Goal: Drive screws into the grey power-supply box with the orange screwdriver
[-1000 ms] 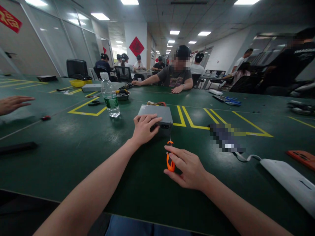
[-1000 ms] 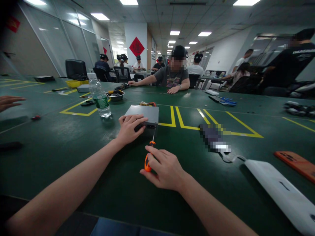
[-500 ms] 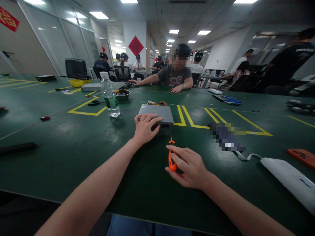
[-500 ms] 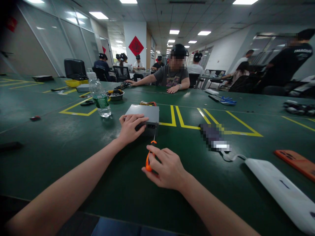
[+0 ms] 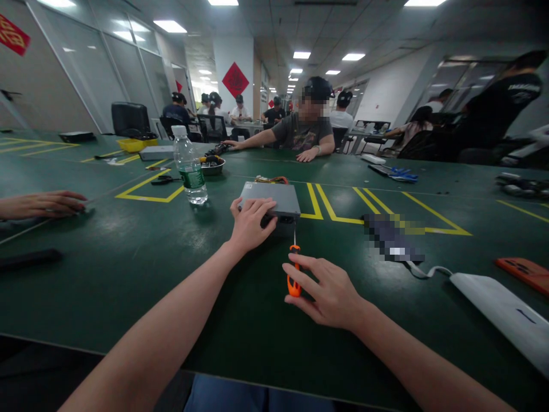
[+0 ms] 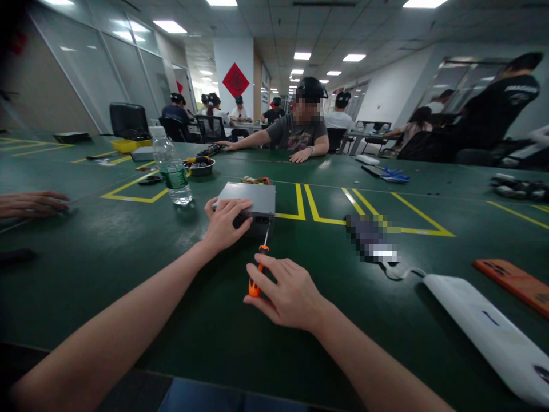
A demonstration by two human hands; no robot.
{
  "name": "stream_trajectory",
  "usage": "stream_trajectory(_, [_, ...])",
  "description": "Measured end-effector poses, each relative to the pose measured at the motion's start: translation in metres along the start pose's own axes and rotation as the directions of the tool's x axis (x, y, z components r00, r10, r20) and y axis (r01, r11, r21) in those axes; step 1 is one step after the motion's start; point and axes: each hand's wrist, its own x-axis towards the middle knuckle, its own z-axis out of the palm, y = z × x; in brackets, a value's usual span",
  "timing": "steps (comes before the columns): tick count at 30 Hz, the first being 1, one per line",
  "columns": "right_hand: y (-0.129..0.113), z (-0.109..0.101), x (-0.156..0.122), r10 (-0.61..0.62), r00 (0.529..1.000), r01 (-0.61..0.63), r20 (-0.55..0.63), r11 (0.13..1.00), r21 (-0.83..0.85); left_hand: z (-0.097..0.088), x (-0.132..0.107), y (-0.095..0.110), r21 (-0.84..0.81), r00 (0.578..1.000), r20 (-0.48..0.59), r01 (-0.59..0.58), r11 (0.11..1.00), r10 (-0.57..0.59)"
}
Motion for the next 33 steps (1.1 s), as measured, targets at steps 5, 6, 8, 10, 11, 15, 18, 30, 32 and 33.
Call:
stream_trajectory(5, [-0.0015,0.006,-0.0001,0.016,0.999,-0.016,-0.046,1.0,0.006,0.0005,-0.0001,0.0011,-0.011,1.0,-0.021,0.012,1.0,-0.012])
stream_trajectory(6, [-0.0019,0.0064,-0.0004,0.028,0.998,-0.027,-0.055,0.999,0.019,0.0009,-0.0002,0.0011,-0.013,1.0,-0.024,0.012,1.0,-0.013])
stream_trajectory(8, [-0.0026,0.0055,-0.0011,0.057,0.997,-0.055,-0.052,0.998,0.043,0.0015,-0.0003,0.0008,-0.015,1.0,-0.028,0.012,1.0,-0.013])
stream_trajectory(10, [-0.0032,0.0032,-0.0018,0.084,0.996,-0.084,0.002,0.995,0.05,0.002,-0.0002,0.0006,-0.017,0.999,-0.03,0.014,1.0,-0.014])
stream_trajectory(11, [-0.0034,0.0019,-0.002,0.093,0.995,-0.096,0.044,0.994,0.05,0.0021,-0.0002,0.0006,-0.018,0.999,-0.03,0.016,1.0,-0.017])
stream_trajectory(15, [-0.0032,0.0003,-0.0016,0.084,0.983,-0.096,0.162,0.993,0.064,0.0015,0.0002,0.0007,-0.02,0.999,-0.016,0.027,0.999,-0.028])
stream_trajectory(18, [-0.0023,0.0035,0.0005,0.04,0.993,-0.044,0.112,0.998,0.036,0.001,0.0004,0.0008,-0.018,1.0,-0.008,0.029,0.999,-0.029])
stream_trajectory(30, [-0.0036,0.0037,-0.0023,0.092,0.99,-0.096,0.107,0.995,0.033,0.0024,0.0004,0.0,-0.008,1.0,-0.014,0.023,1.0,-0.023])
stream_trajectory(32, [-0.0028,0.0026,-0.0014,0.074,0.994,-0.077,0.086,0.997,0.026,0.002,0.0006,0.0002,-0.008,1.0,-0.014,0.027,1.0,-0.027])
stream_trajectory(33, [-0.0026,0.0026,-0.0006,0.065,0.996,-0.066,0.065,0.998,0.021,0.0019,0.0006,0.0004,-0.007,1.0,-0.012,0.028,1.0,-0.028])
